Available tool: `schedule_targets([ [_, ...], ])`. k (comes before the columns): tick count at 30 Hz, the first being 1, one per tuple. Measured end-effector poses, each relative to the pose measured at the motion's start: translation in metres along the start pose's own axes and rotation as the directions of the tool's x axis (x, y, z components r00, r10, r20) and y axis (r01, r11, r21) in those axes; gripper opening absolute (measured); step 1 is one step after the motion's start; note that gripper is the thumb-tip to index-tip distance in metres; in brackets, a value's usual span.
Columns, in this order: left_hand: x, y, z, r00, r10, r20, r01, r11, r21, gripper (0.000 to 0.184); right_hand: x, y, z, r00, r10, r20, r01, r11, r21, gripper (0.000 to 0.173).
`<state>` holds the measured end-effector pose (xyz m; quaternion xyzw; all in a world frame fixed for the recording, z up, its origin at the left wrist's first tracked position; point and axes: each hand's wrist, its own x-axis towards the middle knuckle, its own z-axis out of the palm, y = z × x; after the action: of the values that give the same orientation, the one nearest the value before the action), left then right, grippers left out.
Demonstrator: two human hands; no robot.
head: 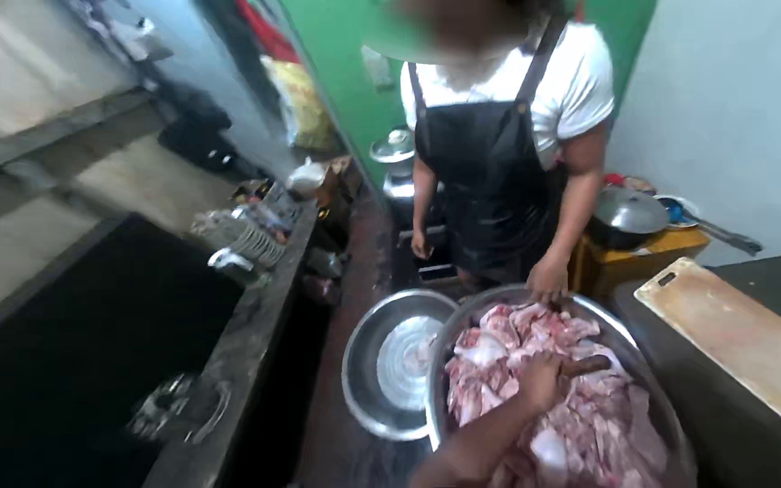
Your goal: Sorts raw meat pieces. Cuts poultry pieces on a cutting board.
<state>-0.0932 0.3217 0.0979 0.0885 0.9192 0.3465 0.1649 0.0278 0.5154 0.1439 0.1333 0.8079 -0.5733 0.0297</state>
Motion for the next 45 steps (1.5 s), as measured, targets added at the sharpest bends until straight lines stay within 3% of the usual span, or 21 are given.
schedule_targets([
  [3, -0.036, 0.008, -0.003, 0.988, 0.125, -0.095, -0.123, 0.992, 0.034, 0.039, 0.024, -0.004, -0.009, 0.946, -0.165, 0.279, 0.186, 0.981, -0.049, 0.075],
  [6, -0.055, 0.014, 0.007, 0.947, 0.266, -0.182, -0.239, 0.958, 0.158, 0.038, 0.028, -0.015, -0.014, 0.889, -0.181, 0.421, 0.261, 0.955, -0.142, 0.065],
  [8, -0.071, 0.022, 0.011, 0.932, 0.311, -0.186, -0.279, 0.943, 0.181, 0.034, 0.019, -0.021, -0.014, 0.882, -0.165, 0.441, 0.269, 0.946, -0.183, 0.058],
  [11, -0.089, 0.028, 0.011, 0.917, 0.347, -0.196, -0.303, 0.927, 0.22, 0.026, 0.006, -0.029, -0.006, 0.865, -0.304, 0.399, 0.332, 0.943, -0.001, 0.046],
  [13, -0.097, 0.028, 0.008, 0.91, 0.374, -0.181, -0.325, 0.912, 0.25, 0.022, -0.006, -0.034, -0.002, 0.876, -0.307, 0.373, 0.316, 0.948, 0.039, 0.044],
  [17, -0.105, 0.023, -0.001, 0.92, 0.381, -0.095, -0.351, 0.906, 0.238, 0.032, -0.031, -0.041, 0.003, 0.913, -0.315, 0.26, 0.33, 0.944, -0.014, 0.04],
  [20, -0.115, 0.01, -0.013, 0.956, 0.291, -0.039, -0.279, 0.941, 0.193, 0.042, -0.049, -0.043, 0.008, 0.956, -0.274, 0.105, 0.28, 0.959, -0.051, 0.043],
  [25, -0.145, -0.019, -0.043, 0.993, 0.117, -0.014, -0.114, 0.985, 0.132, 0.043, -0.064, -0.055, 0.023, 0.993, -0.119, -0.008, 0.119, 0.993, 0.001, 0.046],
  [32, -0.171, -0.061, -0.045, 0.995, 0.086, -0.056, -0.084, 0.996, 0.027, 0.037, -0.072, -0.071, 0.06, 0.986, -0.086, -0.14, 0.086, 0.996, -0.007, 0.04],
  [38, -0.213, -0.083, -0.07, 0.98, 0.005, -0.2, -0.024, 0.995, -0.094, 0.037, -0.07, -0.084, 0.07, 0.99, -0.086, -0.115, 0.078, 0.995, -0.069, 0.047],
  [41, -0.247, -0.114, -0.076, 0.907, -0.14, -0.397, 0.056, 0.975, -0.217, 0.033, -0.065, -0.084, 0.071, 0.991, -0.124, -0.059, 0.117, 0.986, -0.118, 0.048],
  [43, -0.277, -0.141, -0.063, 0.803, -0.284, -0.524, 0.134, 0.943, -0.305, 0.03, -0.059, -0.082, 0.07, 0.989, -0.145, -0.015, 0.142, 0.982, -0.124, 0.047],
  [45, -0.315, -0.164, -0.05, 0.692, -0.457, -0.559, 0.26, 0.88, -0.398, 0.029, -0.054, -0.079, 0.071, 0.989, -0.15, 0.007, 0.15, 0.982, -0.117, 0.046],
])
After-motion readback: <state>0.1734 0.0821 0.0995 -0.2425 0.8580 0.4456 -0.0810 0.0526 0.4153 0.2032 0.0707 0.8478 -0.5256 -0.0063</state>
